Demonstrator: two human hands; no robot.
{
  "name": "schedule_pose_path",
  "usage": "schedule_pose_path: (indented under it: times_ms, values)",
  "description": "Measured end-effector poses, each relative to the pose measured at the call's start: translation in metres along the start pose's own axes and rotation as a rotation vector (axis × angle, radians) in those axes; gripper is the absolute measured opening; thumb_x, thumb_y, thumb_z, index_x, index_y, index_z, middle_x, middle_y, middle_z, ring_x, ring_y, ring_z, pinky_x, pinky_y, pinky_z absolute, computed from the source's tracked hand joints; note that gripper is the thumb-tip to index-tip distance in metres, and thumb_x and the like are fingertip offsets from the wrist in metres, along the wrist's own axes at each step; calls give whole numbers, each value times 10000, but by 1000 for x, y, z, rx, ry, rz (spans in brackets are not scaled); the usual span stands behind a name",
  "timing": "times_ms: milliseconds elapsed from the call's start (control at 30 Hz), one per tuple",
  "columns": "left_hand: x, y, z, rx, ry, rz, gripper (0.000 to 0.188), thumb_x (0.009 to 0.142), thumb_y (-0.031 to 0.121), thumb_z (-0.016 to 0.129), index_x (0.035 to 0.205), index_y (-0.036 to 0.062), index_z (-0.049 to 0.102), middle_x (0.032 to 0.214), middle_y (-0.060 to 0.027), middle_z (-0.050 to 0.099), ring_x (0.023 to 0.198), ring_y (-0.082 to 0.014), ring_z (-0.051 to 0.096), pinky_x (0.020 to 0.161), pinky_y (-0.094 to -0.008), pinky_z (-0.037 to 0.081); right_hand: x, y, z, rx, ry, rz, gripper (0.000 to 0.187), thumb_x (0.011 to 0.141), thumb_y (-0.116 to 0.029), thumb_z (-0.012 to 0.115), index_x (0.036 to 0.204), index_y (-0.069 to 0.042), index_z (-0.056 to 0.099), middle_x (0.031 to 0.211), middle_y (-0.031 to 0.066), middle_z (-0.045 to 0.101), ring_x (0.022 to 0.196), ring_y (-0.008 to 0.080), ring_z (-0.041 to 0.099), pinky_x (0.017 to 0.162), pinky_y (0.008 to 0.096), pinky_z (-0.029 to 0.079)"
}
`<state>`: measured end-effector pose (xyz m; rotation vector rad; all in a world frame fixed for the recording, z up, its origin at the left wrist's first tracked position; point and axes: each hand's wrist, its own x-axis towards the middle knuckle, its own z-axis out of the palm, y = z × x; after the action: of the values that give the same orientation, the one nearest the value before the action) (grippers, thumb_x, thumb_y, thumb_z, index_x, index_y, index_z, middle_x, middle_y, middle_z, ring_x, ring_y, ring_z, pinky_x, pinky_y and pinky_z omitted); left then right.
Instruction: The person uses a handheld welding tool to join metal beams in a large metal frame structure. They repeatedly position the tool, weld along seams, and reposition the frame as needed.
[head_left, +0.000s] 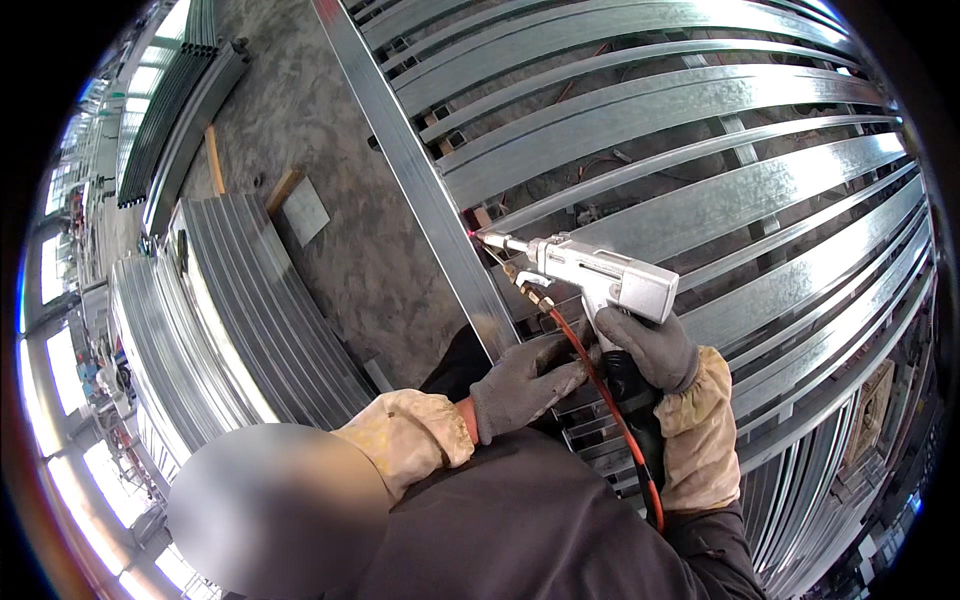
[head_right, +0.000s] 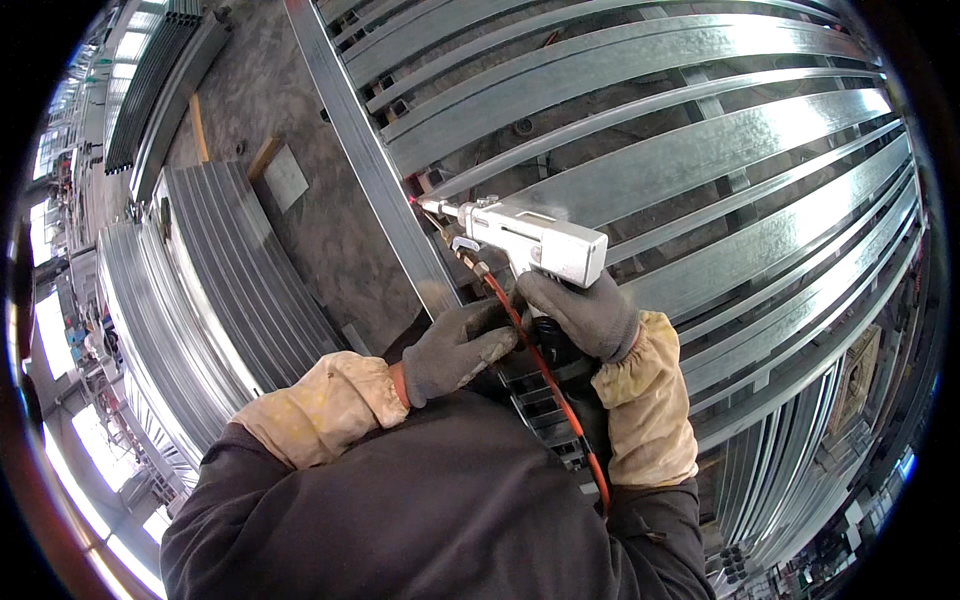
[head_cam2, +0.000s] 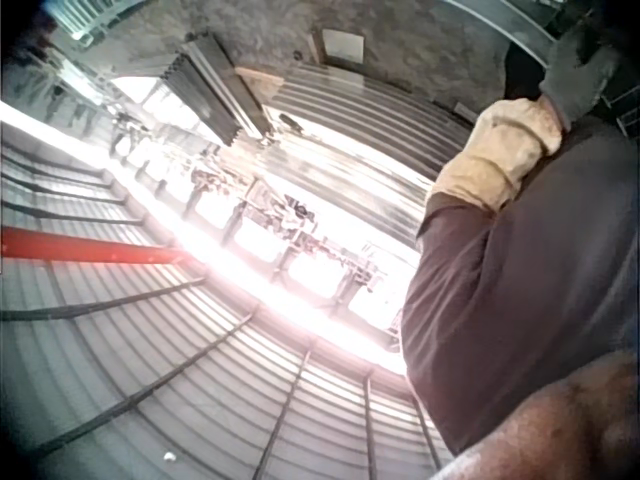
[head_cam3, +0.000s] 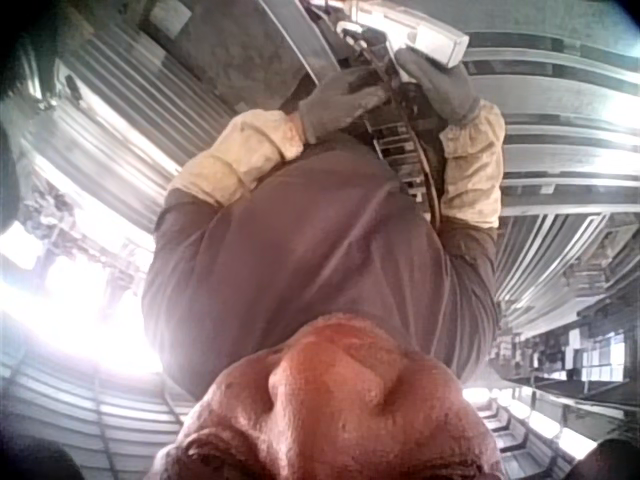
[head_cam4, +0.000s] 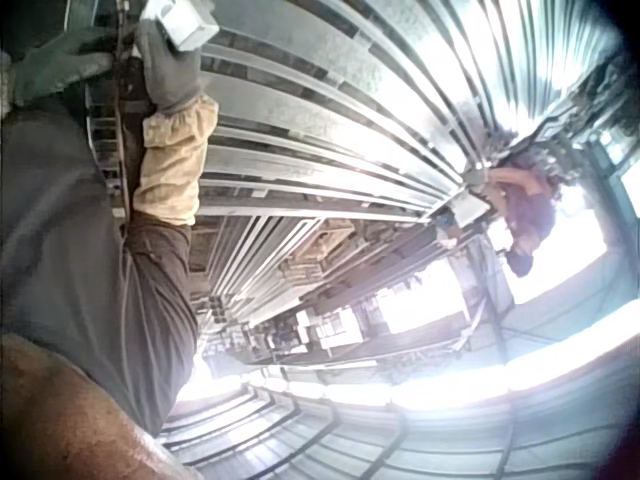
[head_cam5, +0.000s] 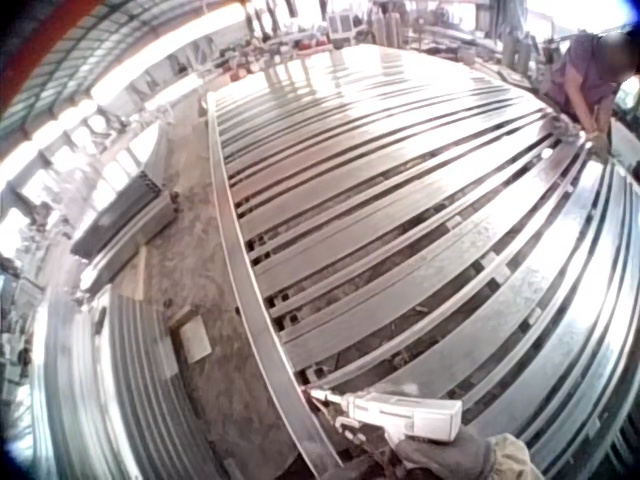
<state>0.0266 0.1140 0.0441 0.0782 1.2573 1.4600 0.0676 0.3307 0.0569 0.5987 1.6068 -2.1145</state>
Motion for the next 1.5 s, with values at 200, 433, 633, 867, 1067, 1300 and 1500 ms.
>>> schedule_pose_path:
  times_ms: [200,433,633,867,1067,1300,1500]
  values:
    - [-3,4,1,81,-25,-101,275,1012,202,608,1210,10,617,996,12,614,861,-67,522,750,-260,458,1,1,2,-43,19,-39,365,984,-167,672,1293,10,591,1100,68,684,976,117,630,847,283,534]
    - [-5,9,4,79,3,-39,287,1016,203,585,1216,4,638,898,6,624,791,-77,531,704,-265,465,3,3,0,44,-10,3,351,980,-148,674,1285,4,591,1101,58,679,963,111,636,822,277,537]
    - [-8,21,3,142,-17,-115,273,1014,197,585,1203,9,645,873,6,612,781,-78,529,697,-277,465,1,-2,0,65,-43,33,354,981,-127,666,1298,3,578,1091,54,677,946,113,641,814,279,539]
    - [-8,17,5,113,7,-75,256,1000,177,602,1180,1,651,861,15,610,737,-68,545,663,-266,483,-1,-5,6,56,11,-17,342,985,-127,658,1292,5,581,1063,55,679,915,106,641,800,276,540]
    - [-8,18,4,103,-17,-87,257,1002,172,607,1181,-8,647,860,14,612,740,-64,552,664,-254,500,-1,-7,3,61,-63,1,328,998,-150,638,1282,4,586,1030,54,684,910,102,637,787,276,539]
    - [-9,14,3,98,-19,-114,267,1000,165,614,1194,-15,644,856,12,606,737,-67,544,660,-254,495,-2,-5,3,20,-52,1,314,1002,-155,630,1270,4,588,1004,58,687,895,109,642,785,281,543]
    - [-10,14,4,94,-13,-96,287,995,173,625,1216,-10,645,873,6,619,746,-67,542,665,-256,491,-3,-5,3,19,-76,-27,303,1009,-149,619,1268,4,584,991,55,684,880,112,639,766,276,541]
